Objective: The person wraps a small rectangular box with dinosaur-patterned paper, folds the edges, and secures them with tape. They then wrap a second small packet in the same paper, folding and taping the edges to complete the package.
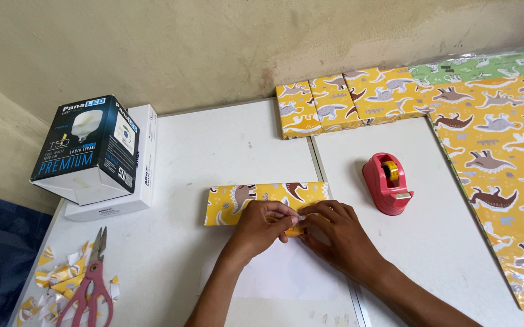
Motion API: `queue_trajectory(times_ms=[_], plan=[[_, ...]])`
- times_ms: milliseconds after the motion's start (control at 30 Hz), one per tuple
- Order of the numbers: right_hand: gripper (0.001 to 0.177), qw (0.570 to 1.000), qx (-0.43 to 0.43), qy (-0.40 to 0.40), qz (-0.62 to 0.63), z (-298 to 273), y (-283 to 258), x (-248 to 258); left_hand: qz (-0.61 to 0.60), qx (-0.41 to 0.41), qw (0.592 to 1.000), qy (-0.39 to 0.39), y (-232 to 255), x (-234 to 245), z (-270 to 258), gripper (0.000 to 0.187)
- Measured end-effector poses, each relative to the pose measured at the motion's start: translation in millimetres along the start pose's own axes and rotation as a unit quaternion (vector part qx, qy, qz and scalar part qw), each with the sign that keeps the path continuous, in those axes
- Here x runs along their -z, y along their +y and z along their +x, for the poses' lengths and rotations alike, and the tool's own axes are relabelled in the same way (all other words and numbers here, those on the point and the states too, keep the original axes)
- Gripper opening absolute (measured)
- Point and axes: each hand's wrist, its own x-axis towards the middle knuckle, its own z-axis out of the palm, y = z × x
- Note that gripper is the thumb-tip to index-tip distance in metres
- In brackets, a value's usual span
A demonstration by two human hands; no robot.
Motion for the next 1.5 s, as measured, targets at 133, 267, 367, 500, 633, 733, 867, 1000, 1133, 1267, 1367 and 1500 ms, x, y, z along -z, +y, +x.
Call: queue_trajectory(times_ms=[133,267,367,500,633,733,867,1000,1133,1267,1367,1500], plan=[[0.032,1.0,-0.002,0.0,-0.005,-0.3,-0.3,0.1,0.005,0.005,1.0,0.015,-2.2,-2.4,2.4,0.03],[0.033,1.0,-0.007,-0.006,0.002,-1.2,0.4,0.0,0.05,0.015,0.998,0.046,-5.4,-6.3,4.2,0.035],[0.034,1.0,-0.013,-0.007,-0.001,-0.7,0.3,-0.8,0.057,0.017,0.997,0.049,-5.1,-7.2,3.9,0.034],[0.034,1.0,-0.023,-0.016,0.003,-0.3,-0.3,-0.5,0.057,0.025,0.997,0.054,0.6,-8.9,1.3,0.033],[0.04,0.999,-0.026,-0.005,-0.018,0.0,-2.0,-2.3,0.11,0.045,0.991,0.068,9.0,-11.3,-2.9,0.031],[0.043,0.999,-0.008,0.009,-0.044,-1.3,-4.9,-5.2,0.135,0.059,0.986,0.074,14.0,-12.4,-5.5,0.031],[0.038,0.997,-0.004,0.027,-0.07,-4.3,-8.8,-11.1,0.167,0.056,0.981,0.085,15.6,-13.8,-5.7,0.032],[0.035,0.997,-0.009,0.035,-0.072,-6.9,-8.9,-15.0,0.179,0.04,0.979,0.088,11.9,-14.4,-3.8,0.032],[0.034,0.996,-0.01,0.037,-0.086,-8.2,-7.5,-19.6,0.165,0.034,0.982,0.089,8.5,-14.7,-2.2,0.032],[0.031,0.995,-0.015,0.033,-0.091,-9.7,-5.9,-22.8,0.162,0.022,0.982,0.092,7.4,-14.7,-2.7,0.031],[0.028,0.996,-0.021,0.038,-0.084,-10.6,-5.3,-23.9,0.162,0.018,0.982,0.094,7.5,-14.0,-3.4,0.031],[0.024,0.996,-0.039,0.014,-0.081,-10.1,-4.9,-23.6,0.161,0.018,0.982,0.093,8.7,-13.8,-4.8,0.031]])
